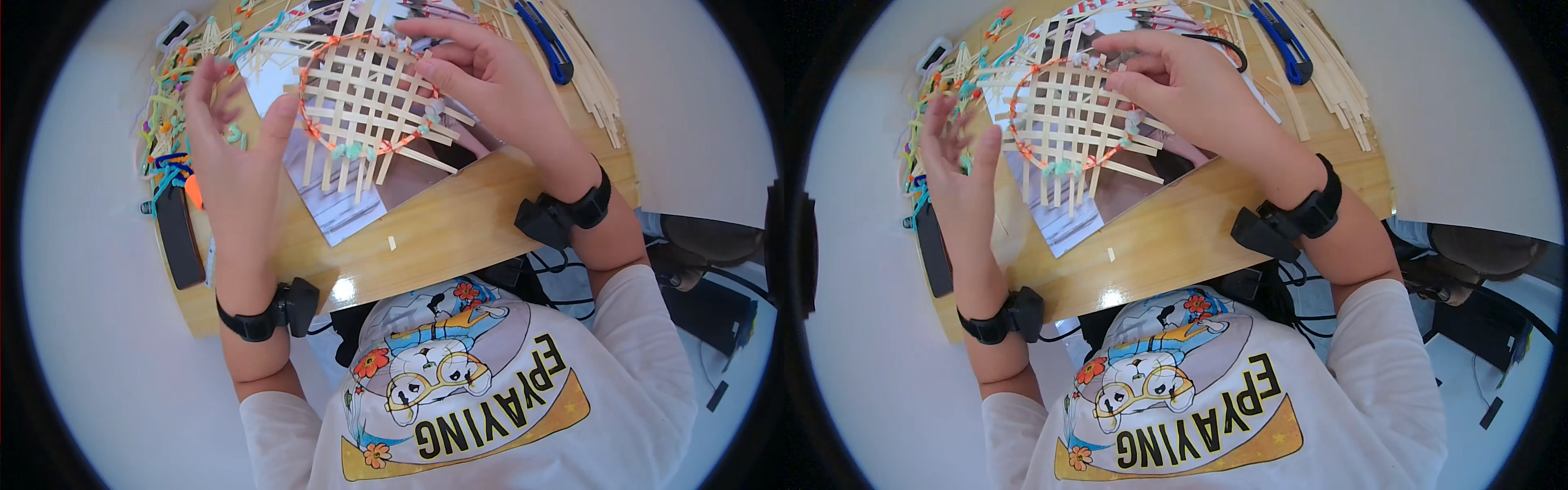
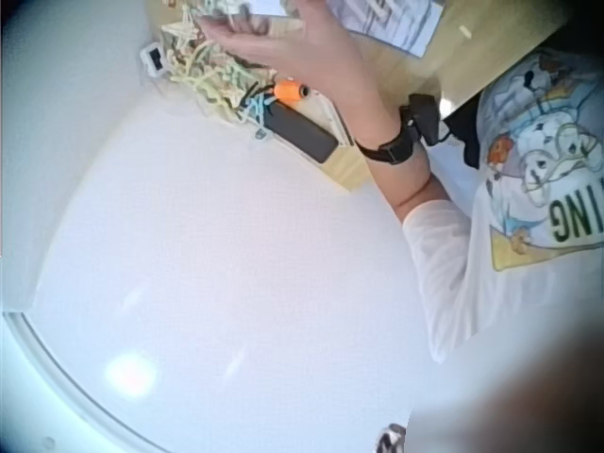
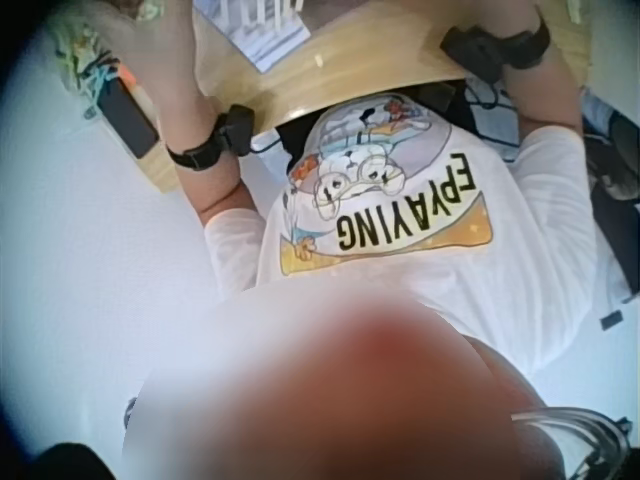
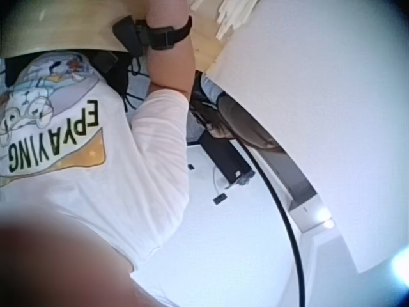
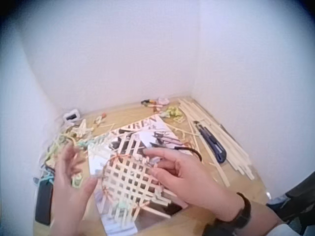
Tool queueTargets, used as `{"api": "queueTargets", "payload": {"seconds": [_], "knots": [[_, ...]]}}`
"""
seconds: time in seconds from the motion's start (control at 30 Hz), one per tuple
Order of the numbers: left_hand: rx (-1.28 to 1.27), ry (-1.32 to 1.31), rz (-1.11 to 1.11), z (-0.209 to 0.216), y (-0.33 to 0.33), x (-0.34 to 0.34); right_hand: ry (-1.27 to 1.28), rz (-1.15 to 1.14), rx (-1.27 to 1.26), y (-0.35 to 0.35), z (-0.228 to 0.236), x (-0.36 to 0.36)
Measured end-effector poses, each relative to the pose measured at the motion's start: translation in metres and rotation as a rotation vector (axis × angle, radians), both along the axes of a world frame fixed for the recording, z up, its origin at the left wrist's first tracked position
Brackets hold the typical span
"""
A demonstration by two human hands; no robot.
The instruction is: Weaving bamboo strips into a circular pattern and trimming the excess with scissors and tweezers.
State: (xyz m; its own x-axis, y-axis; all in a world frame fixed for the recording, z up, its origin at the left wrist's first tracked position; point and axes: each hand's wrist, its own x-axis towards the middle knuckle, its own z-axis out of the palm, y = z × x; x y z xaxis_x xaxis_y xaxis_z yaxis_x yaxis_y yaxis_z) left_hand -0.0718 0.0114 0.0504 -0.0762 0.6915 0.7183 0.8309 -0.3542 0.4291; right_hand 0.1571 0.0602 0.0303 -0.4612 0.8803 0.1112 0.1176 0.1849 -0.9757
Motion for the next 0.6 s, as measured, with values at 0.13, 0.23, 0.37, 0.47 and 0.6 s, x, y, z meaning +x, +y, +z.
{"api": "queueTargets", "payload": {"seconds": [0.13, 0.23, 0.37, 0.47, 0.6], "knots": [[-0.701, -0.776, -0.448, -0.01, -0.001, -0.01, 0.153, -0.147, 0.088, 0.0, 0.001, 0.001], [-1.004, -0.651, -0.491, -0.015, -0.008, -0.006, 0.192, -0.141, 0.02, -0.002, 0.002, 0.0], [-0.941, -0.771, -0.558, -0.025, -0.01, 0.004, 0.262, -0.206, 0.064, 0.0, -0.004, -0.001], [-0.902, -0.796, -0.559, -0.025, -0.01, 0.004, 0.268, -0.195, 0.054, -0.001, -0.003, -0.002], [-0.935, -0.748, -0.54, -0.027, -0.008, 0.0, 0.305, -0.196, 0.076, 0.0, -0.004, -0.003]]}}
